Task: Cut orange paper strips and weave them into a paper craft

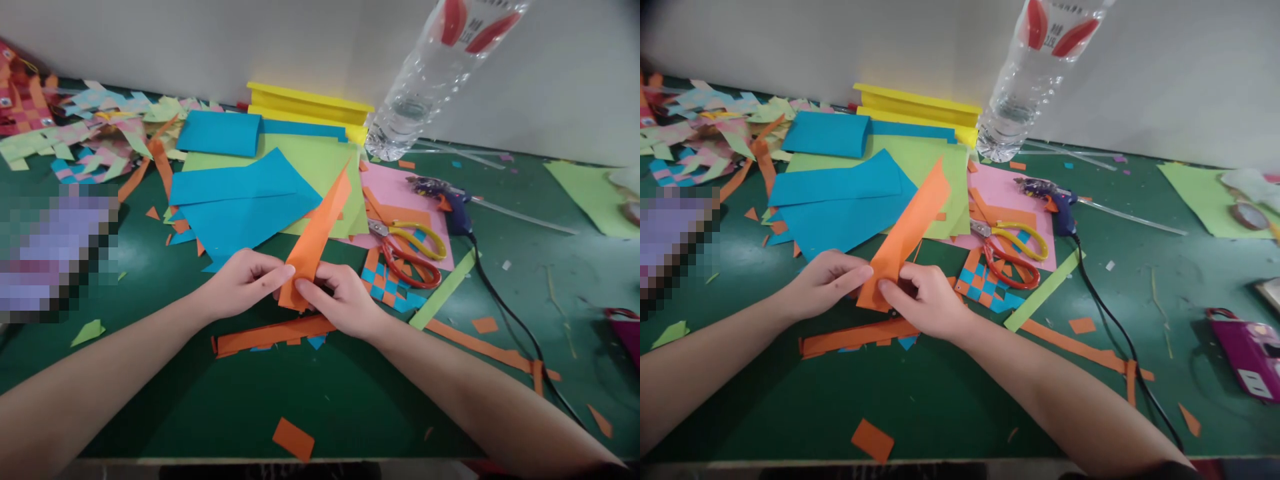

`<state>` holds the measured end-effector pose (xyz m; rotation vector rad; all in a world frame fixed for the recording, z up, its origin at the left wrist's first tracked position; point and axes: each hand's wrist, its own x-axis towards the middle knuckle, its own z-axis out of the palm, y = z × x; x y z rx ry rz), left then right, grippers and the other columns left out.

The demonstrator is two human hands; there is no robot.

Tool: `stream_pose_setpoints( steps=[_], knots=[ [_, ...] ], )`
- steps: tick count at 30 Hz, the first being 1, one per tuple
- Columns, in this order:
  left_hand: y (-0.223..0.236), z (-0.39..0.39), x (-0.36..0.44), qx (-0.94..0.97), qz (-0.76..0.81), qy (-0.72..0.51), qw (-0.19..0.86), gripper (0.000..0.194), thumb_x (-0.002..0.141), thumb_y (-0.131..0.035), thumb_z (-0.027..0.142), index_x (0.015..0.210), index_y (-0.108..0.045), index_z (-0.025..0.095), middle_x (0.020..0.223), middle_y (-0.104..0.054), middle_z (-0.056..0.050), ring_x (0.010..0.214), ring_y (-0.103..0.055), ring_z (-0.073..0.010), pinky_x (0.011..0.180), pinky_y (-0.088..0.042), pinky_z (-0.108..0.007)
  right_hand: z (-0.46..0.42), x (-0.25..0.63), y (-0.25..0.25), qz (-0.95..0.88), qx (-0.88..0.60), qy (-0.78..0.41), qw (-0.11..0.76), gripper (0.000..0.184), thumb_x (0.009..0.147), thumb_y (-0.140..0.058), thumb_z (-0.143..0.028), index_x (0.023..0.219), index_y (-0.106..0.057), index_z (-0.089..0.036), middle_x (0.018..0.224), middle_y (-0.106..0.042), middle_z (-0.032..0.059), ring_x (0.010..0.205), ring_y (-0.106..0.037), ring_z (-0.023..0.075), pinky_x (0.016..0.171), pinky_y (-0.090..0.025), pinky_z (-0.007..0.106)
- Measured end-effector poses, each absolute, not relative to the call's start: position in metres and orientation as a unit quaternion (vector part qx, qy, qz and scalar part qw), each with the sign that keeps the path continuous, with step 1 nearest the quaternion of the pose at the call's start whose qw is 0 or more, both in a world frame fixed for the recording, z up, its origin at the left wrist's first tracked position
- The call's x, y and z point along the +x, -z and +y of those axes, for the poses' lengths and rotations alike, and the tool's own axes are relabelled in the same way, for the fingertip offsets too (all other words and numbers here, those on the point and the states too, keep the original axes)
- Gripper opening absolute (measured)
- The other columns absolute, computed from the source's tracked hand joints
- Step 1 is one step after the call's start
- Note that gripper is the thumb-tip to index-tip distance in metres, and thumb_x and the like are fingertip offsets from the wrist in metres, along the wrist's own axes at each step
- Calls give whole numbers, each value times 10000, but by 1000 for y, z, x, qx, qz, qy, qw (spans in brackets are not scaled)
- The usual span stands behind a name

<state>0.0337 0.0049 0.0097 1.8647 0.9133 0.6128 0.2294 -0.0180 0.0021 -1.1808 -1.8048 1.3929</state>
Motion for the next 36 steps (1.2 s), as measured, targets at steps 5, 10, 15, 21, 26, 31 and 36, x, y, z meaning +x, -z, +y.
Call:
stream_pose_setpoints(
  steps=[5,10,15,21,26,31,36],
  knots=[
    [-9,5,36,771,363,-258,455,467,956,-429,373,537,-369,177,481,-282,62,425,-255,-62,391,-189,-206,-18,230,-3,-714,-410,-501,267,318,876,-520,-334,607,-409,-204,556,-389,-55,498,-342,74,452,-287,228],
    [-12,4,37,761,368,-255,469,386,938,-443,371,632,-523,149,513,-407,47,448,-329,-66,405,-237,-188,-18,229,-3,-717,-409,-495,271,281,840,-514,-307,605,-395,-209,553,-394,-55,505,-343,75,452,-291,223],
    [-15,4,39,761,367,-254,472,366,931,-446,376,681,-571,140,525,-428,45,451,-331,-65,404,-237,-188,-18,228,-3,-724,-412,-484,270,259,826,-503,-290,608,-389,-209,561,-395,-54,509,-338,72,453,-283,221],
    [-12,5,39,780,380,-259,424,422,949,-423,368,578,-454,167,494,-349,52,434,-308,-68,403,-226,-209,-19,229,-4,-728,-398,-490,266,243,847,-500,-275,633,-410,-206,561,-395,-58,507,-334,69,465,-292,221],
    [-9,5,38,778,391,-254,421,419,960,-403,352,586,-451,170,493,-371,49,431,-335,-71,402,-239,-214,-18,229,-4,-727,-392,-497,266,270,900,-501,-315,664,-436,-201,591,-399,-57,526,-344,73,489,-297,231],
    [-11,4,38,769,399,-260,426,418,952,-387,343,569,-414,179,488,-399,41,426,-358,-75,399,-254,-215,-18,229,-3,-721,-397,-495,279,337,936,-463,-377,652,-392,-211,595,-354,-54,541,-316,84,486,-271,245],
    [-13,3,38,764,398,-260,436,438,955,-379,366,559,-401,182,489,-417,38,429,-373,-76,405,-275,-214,-18,229,-3,-711,-402,-502,286,310,898,-478,-344,633,-387,-213,579,-357,-51,533,-326,83,472,-274,237]
  ],
)
